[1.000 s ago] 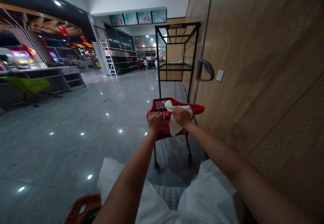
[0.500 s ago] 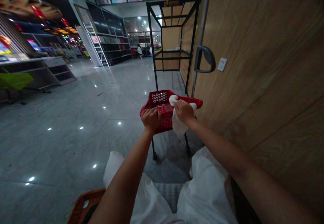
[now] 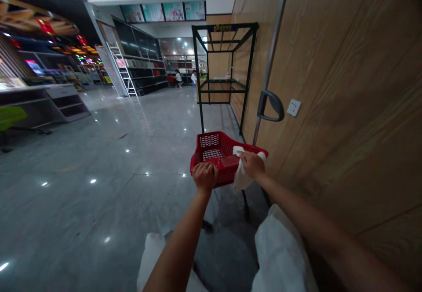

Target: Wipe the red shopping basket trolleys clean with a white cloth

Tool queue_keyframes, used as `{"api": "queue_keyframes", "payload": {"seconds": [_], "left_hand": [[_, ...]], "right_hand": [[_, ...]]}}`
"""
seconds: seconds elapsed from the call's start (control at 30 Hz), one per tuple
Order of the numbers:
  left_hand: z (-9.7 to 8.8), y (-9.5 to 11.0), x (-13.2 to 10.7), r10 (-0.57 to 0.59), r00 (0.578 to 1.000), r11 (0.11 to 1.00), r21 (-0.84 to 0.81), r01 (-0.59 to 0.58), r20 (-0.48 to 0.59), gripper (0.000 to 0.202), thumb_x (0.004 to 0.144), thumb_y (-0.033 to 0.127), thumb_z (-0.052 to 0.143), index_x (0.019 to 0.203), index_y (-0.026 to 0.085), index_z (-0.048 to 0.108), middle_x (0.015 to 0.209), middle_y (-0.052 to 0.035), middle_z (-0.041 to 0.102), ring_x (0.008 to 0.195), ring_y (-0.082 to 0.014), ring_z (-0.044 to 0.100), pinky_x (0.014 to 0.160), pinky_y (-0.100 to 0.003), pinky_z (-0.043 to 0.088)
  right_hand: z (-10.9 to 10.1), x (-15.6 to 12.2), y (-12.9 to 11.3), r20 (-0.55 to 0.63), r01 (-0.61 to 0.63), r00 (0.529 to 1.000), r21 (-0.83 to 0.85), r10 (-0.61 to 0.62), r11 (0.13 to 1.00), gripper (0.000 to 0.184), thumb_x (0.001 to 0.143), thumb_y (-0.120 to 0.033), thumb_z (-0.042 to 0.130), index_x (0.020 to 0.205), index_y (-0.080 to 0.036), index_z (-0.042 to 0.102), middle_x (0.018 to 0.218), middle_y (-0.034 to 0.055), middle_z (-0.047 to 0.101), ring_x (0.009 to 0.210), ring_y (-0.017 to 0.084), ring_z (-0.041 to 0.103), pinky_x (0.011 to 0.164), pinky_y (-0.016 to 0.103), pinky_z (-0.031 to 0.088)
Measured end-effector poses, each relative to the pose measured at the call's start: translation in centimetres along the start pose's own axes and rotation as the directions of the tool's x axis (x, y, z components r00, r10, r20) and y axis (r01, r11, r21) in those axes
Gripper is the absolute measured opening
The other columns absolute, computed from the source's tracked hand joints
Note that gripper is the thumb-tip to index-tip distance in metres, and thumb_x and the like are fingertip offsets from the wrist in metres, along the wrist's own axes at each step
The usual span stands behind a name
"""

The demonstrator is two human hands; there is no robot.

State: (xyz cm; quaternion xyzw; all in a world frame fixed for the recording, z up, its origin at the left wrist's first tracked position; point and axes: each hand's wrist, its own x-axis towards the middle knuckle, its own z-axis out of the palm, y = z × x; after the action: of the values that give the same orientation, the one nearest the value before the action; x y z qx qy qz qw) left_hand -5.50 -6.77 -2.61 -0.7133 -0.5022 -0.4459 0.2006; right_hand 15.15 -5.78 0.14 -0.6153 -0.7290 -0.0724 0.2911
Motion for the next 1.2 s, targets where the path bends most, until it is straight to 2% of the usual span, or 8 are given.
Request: {"api": "queue_keyframes", "payload": {"seconds": [0.23, 0.37, 0.47, 0.57, 0.87, 1.0, 1.13, 1.2], "left_hand": [[2.1, -1.5, 1.4, 0.057, 0.995, 0.998, -0.032, -0.055, 0.079, 0.023, 0.087, 0.026, 0.046, 0.076, 0.021, 0.065, 0.083, -0.0038, 0.071, 0.075, -0.0186, 0.061, 0.079, -0.036, 0.037], [2.3, -2.5, 1.8, 0.090, 0.992, 0.995, -0.046, -0.086, 0.089, 0.023, 0.089, 0.026, 0.044, 0.084, 0.021, 0.066, 0.089, -0.0043, 0.072, 0.077, -0.0186, 0.062, 0.080, -0.036, 0.036], [2.5, -2.7, 1.9, 0.085, 0.993, 0.996, -0.042, -0.082, 0.079, 0.022, 0.089, 0.026, 0.045, 0.085, 0.022, 0.067, 0.090, -0.0037, 0.072, 0.078, -0.0191, 0.062, 0.080, -0.036, 0.036], [2.8, -2.4, 1.8, 0.051, 0.998, 0.999, -0.021, -0.050, 0.038, 0.021, 0.087, 0.026, 0.047, 0.081, 0.022, 0.067, 0.088, -0.0035, 0.072, 0.077, -0.0193, 0.062, 0.080, -0.037, 0.037], [3.1, -2.5, 2.2, 0.028, 0.999, 0.997, 0.073, -0.029, 0.022, 0.023, 0.086, 0.025, 0.046, 0.074, 0.022, 0.065, 0.080, -0.0018, 0.072, 0.072, -0.0181, 0.062, 0.076, -0.035, 0.037], [2.6, -2.5, 2.3, 0.041, 0.998, 0.995, 0.090, -0.046, 0.054, 0.023, 0.087, 0.025, 0.046, 0.076, 0.022, 0.066, 0.082, -0.0007, 0.072, 0.074, -0.0175, 0.063, 0.077, -0.035, 0.038], [2.8, -1.6, 2.1, -0.038, 0.998, 0.994, 0.102, 0.033, 0.047, 0.024, 0.085, 0.025, 0.046, 0.073, 0.023, 0.066, 0.082, -0.0011, 0.072, 0.074, -0.0186, 0.063, 0.078, -0.037, 0.037], [3.3, -0.6, 2.0, -0.069, 0.997, 0.994, 0.092, 0.065, 0.044, 0.024, 0.085, 0.025, 0.046, 0.072, 0.023, 0.066, 0.083, -0.0012, 0.072, 0.074, -0.0189, 0.063, 0.078, -0.038, 0.037]], "right_hand": [[2.9, 0.9, -5.6, -0.024, 0.235, 0.972, 0.091, -0.234, 0.968, 0.036, 0.093, -0.021, 0.037, 0.120, -0.018, 0.061, 0.125, 0.0071, 0.060, 0.122, 0.020, 0.048, 0.105, 0.036, 0.036], [2.5, 1.6, -2.5, -0.012, 0.225, 0.974, 0.096, -0.225, 0.970, 0.035, 0.094, -0.023, 0.038, 0.121, -0.018, 0.060, 0.129, 0.0077, 0.057, 0.125, 0.019, 0.046, 0.105, 0.035, 0.036], [1.9, 2.0, 1.2, -0.019, 0.084, 0.996, 0.050, -0.083, 0.995, 0.037, 0.094, -0.023, 0.034, 0.120, -0.017, 0.060, 0.124, 0.0094, 0.060, 0.121, 0.020, 0.050, 0.105, 0.038, 0.036], [2.0, 2.4, 2.4, -0.046, -0.002, 0.999, 0.014, 0.003, 1.000, 0.038, 0.094, -0.021, 0.033, 0.120, -0.016, 0.060, 0.122, 0.0093, 0.062, 0.119, 0.020, 0.052, 0.104, 0.040, 0.037], [3.8, 3.2, -4.4, 0.004, 0.378, 0.925, 0.096, -0.380, 0.921, 0.033, 0.093, -0.023, 0.040, 0.119, -0.017, 0.061, 0.124, 0.0102, 0.060, 0.121, 0.020, 0.050, 0.105, 0.036, 0.036], [2.9, 3.9, 0.0, 0.020, 0.360, 0.931, 0.106, -0.364, 0.927, 0.033, 0.093, -0.024, 0.041, 0.119, -0.017, 0.061, 0.124, 0.0105, 0.060, 0.120, 0.019, 0.051, 0.104, 0.034, 0.036], [2.2, 4.0, 6.2, 0.011, 0.170, 0.985, 0.072, -0.171, 0.983, 0.033, 0.094, -0.023, 0.037, 0.114, -0.017, 0.063, 0.117, 0.0088, 0.065, 0.113, 0.018, 0.056, 0.103, 0.038, 0.037], [2.1, 3.9, 7.1, -0.015, 0.088, 0.996, 0.070, -0.087, 0.994, 0.034, 0.093, -0.022, 0.036, 0.110, -0.018, 0.065, 0.115, 0.0079, 0.066, 0.113, 0.019, 0.056, 0.102, 0.040, 0.037]]}}
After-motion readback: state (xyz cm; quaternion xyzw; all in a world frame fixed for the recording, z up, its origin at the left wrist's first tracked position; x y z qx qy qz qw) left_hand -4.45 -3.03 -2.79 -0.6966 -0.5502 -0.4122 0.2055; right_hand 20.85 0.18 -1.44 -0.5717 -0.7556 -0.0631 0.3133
